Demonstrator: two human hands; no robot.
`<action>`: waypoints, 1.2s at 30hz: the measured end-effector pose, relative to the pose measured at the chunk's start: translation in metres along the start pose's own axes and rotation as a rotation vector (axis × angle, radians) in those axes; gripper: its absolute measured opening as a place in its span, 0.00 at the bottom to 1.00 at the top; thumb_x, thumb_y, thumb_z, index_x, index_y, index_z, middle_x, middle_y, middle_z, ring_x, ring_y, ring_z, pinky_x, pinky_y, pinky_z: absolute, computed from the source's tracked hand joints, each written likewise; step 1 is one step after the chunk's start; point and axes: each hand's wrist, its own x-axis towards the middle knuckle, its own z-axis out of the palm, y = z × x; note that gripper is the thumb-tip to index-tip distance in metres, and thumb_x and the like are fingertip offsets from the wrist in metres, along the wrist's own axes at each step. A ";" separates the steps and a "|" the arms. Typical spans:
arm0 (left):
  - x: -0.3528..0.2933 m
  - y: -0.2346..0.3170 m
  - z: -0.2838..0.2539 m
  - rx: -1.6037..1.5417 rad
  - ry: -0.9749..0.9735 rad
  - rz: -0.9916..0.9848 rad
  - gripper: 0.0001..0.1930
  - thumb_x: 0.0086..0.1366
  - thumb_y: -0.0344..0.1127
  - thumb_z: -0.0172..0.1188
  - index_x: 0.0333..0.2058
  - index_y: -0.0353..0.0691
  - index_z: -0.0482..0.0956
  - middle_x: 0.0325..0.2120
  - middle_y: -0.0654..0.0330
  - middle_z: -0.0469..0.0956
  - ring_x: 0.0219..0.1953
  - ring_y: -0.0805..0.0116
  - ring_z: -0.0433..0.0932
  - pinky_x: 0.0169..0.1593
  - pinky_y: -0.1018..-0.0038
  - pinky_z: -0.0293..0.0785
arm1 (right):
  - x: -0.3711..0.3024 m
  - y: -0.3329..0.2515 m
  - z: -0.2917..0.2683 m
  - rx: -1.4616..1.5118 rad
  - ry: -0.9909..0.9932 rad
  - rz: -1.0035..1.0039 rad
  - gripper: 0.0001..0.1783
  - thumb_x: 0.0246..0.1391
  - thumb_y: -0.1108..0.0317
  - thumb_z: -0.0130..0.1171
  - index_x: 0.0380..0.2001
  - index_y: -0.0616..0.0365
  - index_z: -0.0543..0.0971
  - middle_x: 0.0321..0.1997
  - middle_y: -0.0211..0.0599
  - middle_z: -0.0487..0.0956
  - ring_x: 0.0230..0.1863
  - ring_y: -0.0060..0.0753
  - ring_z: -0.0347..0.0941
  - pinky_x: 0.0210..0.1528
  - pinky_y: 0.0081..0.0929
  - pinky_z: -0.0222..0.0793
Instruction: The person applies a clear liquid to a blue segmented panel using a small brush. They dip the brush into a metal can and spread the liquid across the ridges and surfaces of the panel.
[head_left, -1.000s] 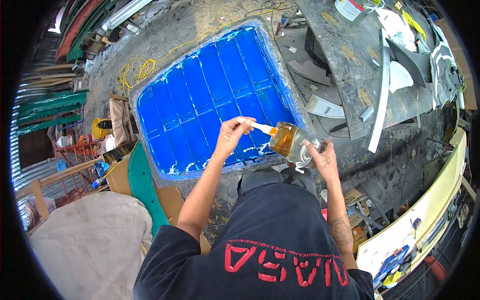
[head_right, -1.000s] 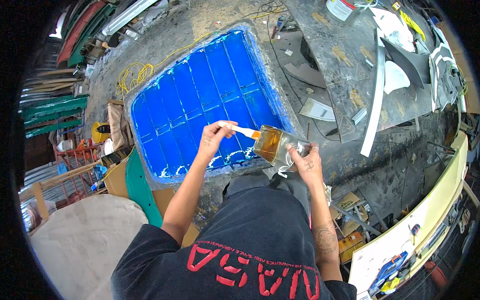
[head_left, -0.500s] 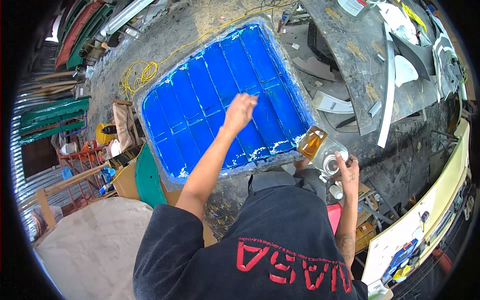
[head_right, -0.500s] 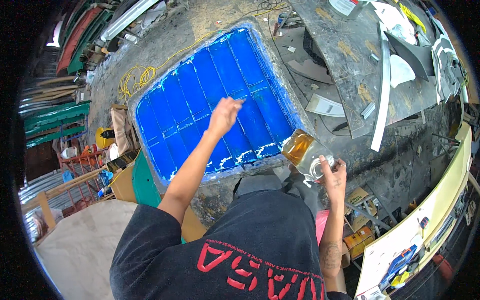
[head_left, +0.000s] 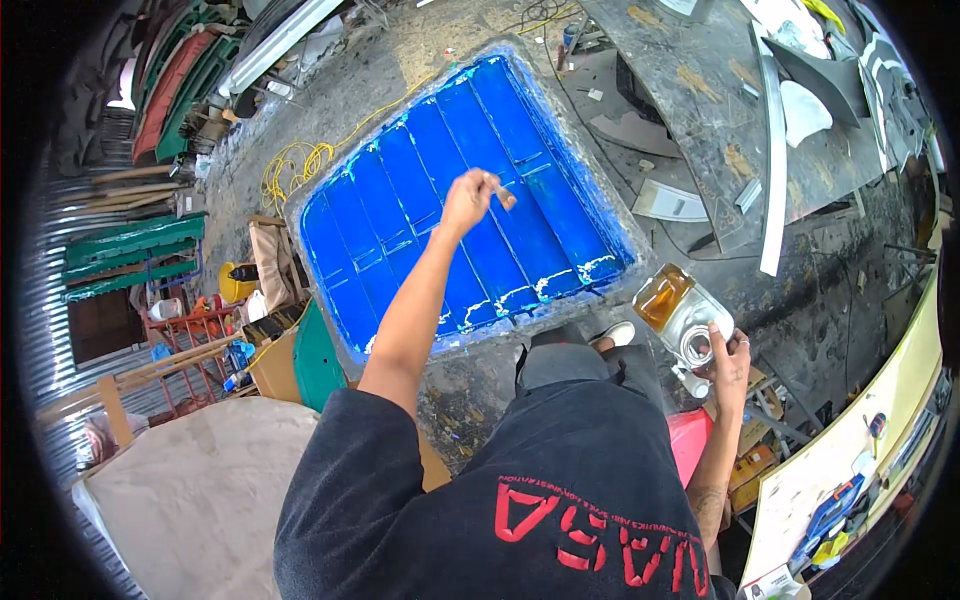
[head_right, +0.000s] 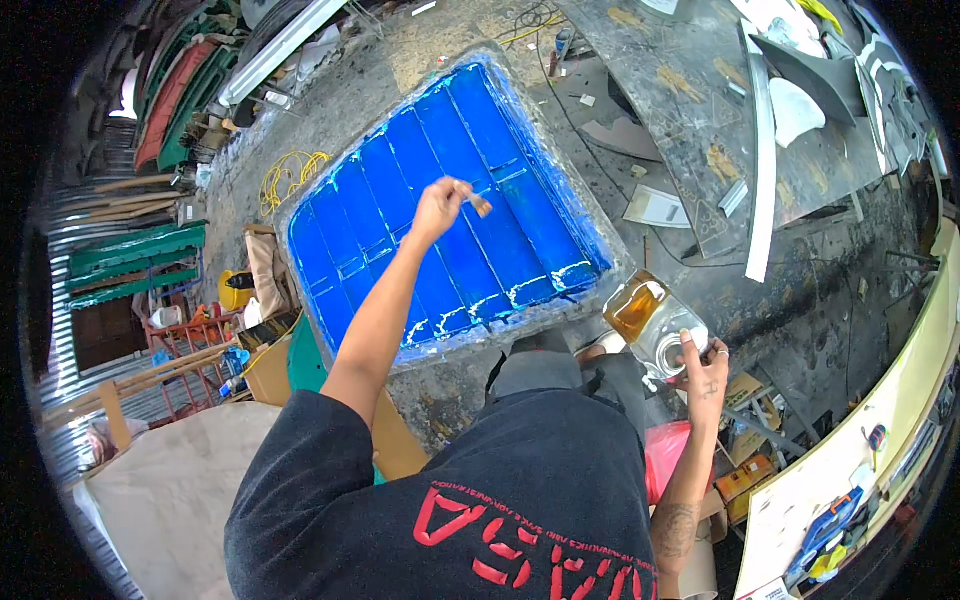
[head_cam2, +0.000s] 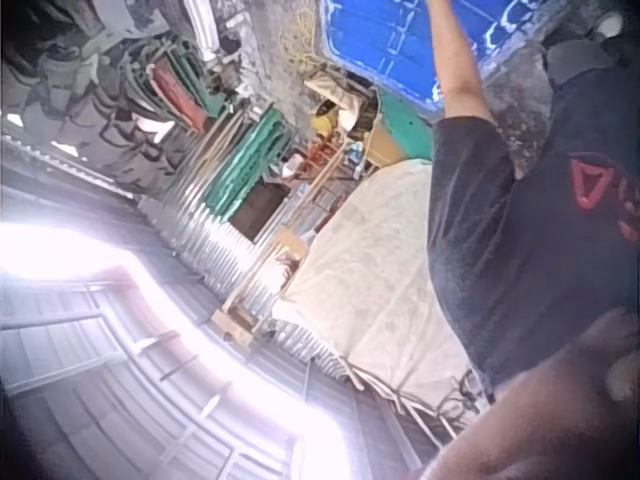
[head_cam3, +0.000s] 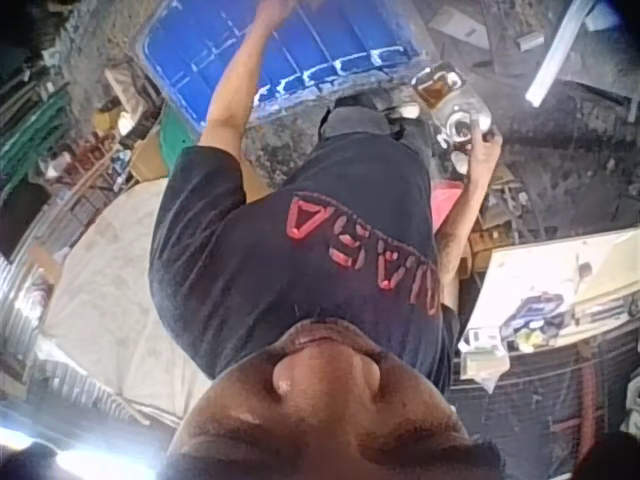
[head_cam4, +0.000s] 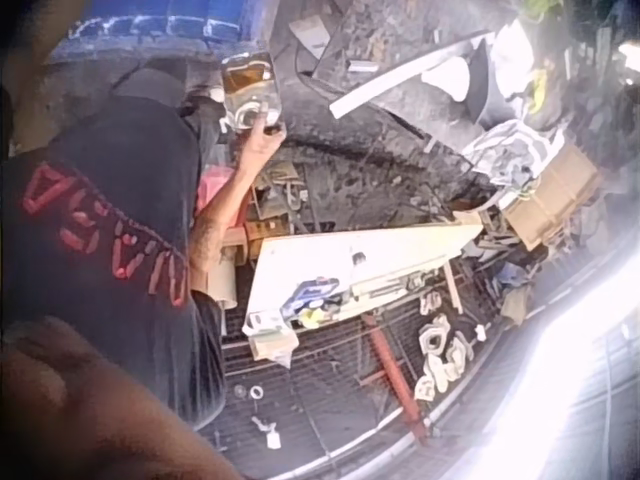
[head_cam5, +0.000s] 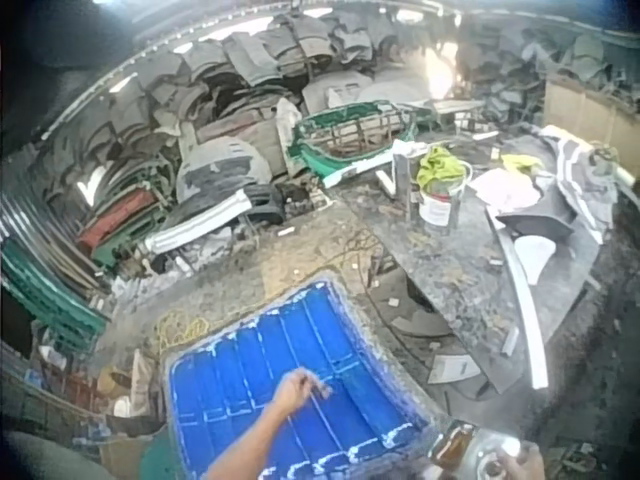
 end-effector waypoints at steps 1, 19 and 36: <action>0.002 0.011 0.001 0.109 0.051 0.094 0.07 0.67 0.30 0.58 0.38 0.37 0.84 0.36 0.52 0.83 0.37 0.54 0.82 0.42 0.63 0.77 | -0.002 0.003 -0.007 0.013 0.013 0.006 0.43 0.58 0.50 0.67 0.60 0.75 0.62 0.45 0.44 0.78 0.43 0.27 0.78 0.24 0.24 0.78; -0.133 0.106 0.034 -0.038 -0.222 0.061 0.09 0.70 0.33 0.58 0.38 0.37 0.85 0.35 0.53 0.84 0.39 0.58 0.83 0.43 0.66 0.77 | 0.019 0.033 -0.037 -0.015 -0.103 -0.113 0.39 0.57 0.50 0.69 0.53 0.76 0.68 0.39 0.39 0.78 0.36 0.25 0.76 0.37 0.21 0.71; 0.021 -0.009 0.007 0.072 0.190 0.088 0.14 0.69 0.40 0.59 0.35 0.35 0.85 0.24 0.53 0.82 0.26 0.64 0.79 0.31 0.66 0.73 | -0.056 0.041 0.022 0.103 0.108 -0.056 0.32 0.61 0.52 0.65 0.53 0.72 0.70 0.39 0.38 0.79 0.36 0.23 0.76 0.27 0.20 0.69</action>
